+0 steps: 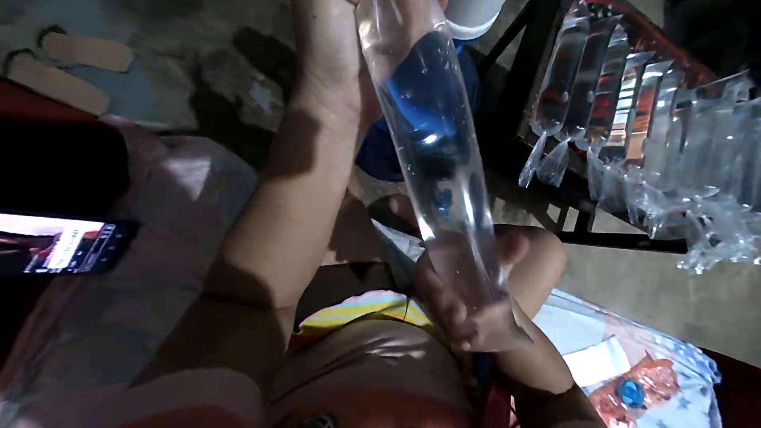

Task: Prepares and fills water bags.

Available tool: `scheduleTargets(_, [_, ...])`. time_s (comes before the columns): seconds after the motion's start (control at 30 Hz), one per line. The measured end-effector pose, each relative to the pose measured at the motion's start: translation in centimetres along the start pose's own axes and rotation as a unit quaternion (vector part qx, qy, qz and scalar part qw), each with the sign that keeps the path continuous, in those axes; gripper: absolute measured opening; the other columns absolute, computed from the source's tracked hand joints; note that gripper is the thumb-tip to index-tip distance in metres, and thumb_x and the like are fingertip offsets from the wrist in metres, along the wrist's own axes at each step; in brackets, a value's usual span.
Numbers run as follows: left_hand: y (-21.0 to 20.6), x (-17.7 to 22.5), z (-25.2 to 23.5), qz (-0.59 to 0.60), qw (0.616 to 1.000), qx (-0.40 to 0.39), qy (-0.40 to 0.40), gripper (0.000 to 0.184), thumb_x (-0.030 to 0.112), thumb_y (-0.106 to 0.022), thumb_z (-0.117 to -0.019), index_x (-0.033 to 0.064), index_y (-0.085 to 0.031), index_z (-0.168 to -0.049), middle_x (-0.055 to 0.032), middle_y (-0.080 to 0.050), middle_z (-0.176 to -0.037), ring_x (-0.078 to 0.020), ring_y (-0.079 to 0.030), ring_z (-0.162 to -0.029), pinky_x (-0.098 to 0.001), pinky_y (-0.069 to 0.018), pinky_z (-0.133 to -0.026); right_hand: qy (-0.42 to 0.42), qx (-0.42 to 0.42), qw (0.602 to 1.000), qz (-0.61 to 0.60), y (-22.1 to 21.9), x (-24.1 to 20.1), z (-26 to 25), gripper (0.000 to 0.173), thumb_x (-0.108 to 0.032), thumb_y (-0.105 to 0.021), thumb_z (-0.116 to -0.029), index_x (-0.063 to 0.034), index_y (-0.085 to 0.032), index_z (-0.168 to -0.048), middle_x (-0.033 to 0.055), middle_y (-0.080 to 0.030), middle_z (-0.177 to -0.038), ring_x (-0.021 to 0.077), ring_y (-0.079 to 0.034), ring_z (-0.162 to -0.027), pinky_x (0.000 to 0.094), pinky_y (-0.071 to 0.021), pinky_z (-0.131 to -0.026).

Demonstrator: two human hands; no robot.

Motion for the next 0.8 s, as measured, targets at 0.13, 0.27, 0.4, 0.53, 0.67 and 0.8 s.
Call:
scheduleTargets(0.13, [-11.0, 5.7, 0.6, -0.299, 0.898, 0.281, 0.159, 0.035, -0.009, -0.037, -0.0965, 0.0123, -0.057, -0.077, 0.0015, -0.067, -0.070, -0.0119, -0.070, -0.076, -0.0289, -0.0609, -0.081, 0.033, 0.226, 0.797, 0.559, 0.4, -2.2, -0.2, 0.060, -0.024, -0.072, -0.0913, -0.0045, -0.047, -0.142, -0.0011, -0.071, -0.091, 0.0007, -0.067, -0.075, 0.0195, -0.0585, -0.067])
scheduleTargets(0.27, [-10.7, 6.3, 3.5, -0.247, 0.928, 0.267, 0.085, 0.029, 0.001, -0.030, -0.0981, 0.0191, -0.050, -0.087, 0.0077, -0.061, -0.069, -0.0082, -0.067, -0.071, -0.0299, -0.0608, -0.081, 0.039, 0.099, 0.930, 0.352, 2.3, -0.1, 0.4, 0.061, -0.032, -0.066, -0.0955, -0.0169, -0.041, -0.149, -0.0058, -0.071, -0.113, 0.0024, -0.069, -0.095, 0.0222, -0.0594, -0.080])
scheduleTargets(0.4, [-7.7, 6.5, 3.8, -0.060, 0.996, 0.060, -0.016, 0.008, 0.015, -0.070, -0.0847, 0.0072, -0.073, -0.085, -0.0061, -0.072, -0.083, -0.0169, -0.071, -0.087, -0.0341, -0.0574, -0.092, -0.113, -0.039, 0.993, 0.004, 2.6, 3.5, 0.8, 0.065, -0.058, -0.065, -0.0904, -0.0222, -0.055, -0.144, 0.0045, -0.076, -0.099, 0.0189, -0.076, -0.080, 0.0321, -0.0647, -0.064])
scheduleTargets(0.53, [-10.6, 7.9, 3.3, -0.163, 0.980, 0.110, 0.031, 0.024, -0.002, -0.050, -0.0880, 0.0171, -0.058, -0.075, 0.0052, -0.063, -0.061, -0.0094, -0.068, -0.067, -0.0309, -0.0616, -0.080, -0.153, 0.073, 0.973, 0.154, 5.1, 1.7, 3.1, 0.051, -0.056, -0.073, -0.0870, -0.0161, -0.067, -0.119, 0.0031, -0.077, -0.096, 0.0171, -0.076, -0.079, 0.0315, -0.0645, -0.064])
scheduleTargets(0.67, [-12.2, 7.8, 4.4, -0.126, 0.990, 0.058, 0.029, 0.027, -0.003, -0.043, -0.0917, 0.0185, -0.056, -0.083, 0.0094, -0.060, -0.058, -0.0073, -0.067, -0.064, -0.0314, -0.0622, -0.080, -0.143, 0.139, 0.934, 0.296, 5.3, 0.6, 5.3, 0.034, -0.031, -0.075, -0.0913, -0.0164, -0.061, -0.118, -0.0027, -0.077, -0.100, 0.0110, -0.076, -0.081, 0.0245, -0.0620, -0.061])
scheduleTargets(0.8, [-15.1, 7.1, 5.2, -0.059, 0.996, 0.060, 0.029, 0.032, 0.005, -0.037, -0.1036, 0.0141, -0.056, -0.080, 0.0054, -0.057, -0.055, -0.0096, -0.065, -0.059, -0.0328, -0.0617, -0.077, -0.177, 0.188, 0.820, 0.510, 4.5, -2.0, 6.0, 0.037, -0.009, -0.075, -0.0859, -0.0022, -0.060, -0.119, -0.0050, -0.071, -0.101, -0.0023, -0.067, -0.087, 0.0172, -0.0567, -0.078])
Point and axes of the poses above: each hand's wrist, its own z-axis away from the middle knuckle, its own y-axis out of the back of the hand, x = y × z, the point moved 3 cm from there along -z, towards the middle knuckle
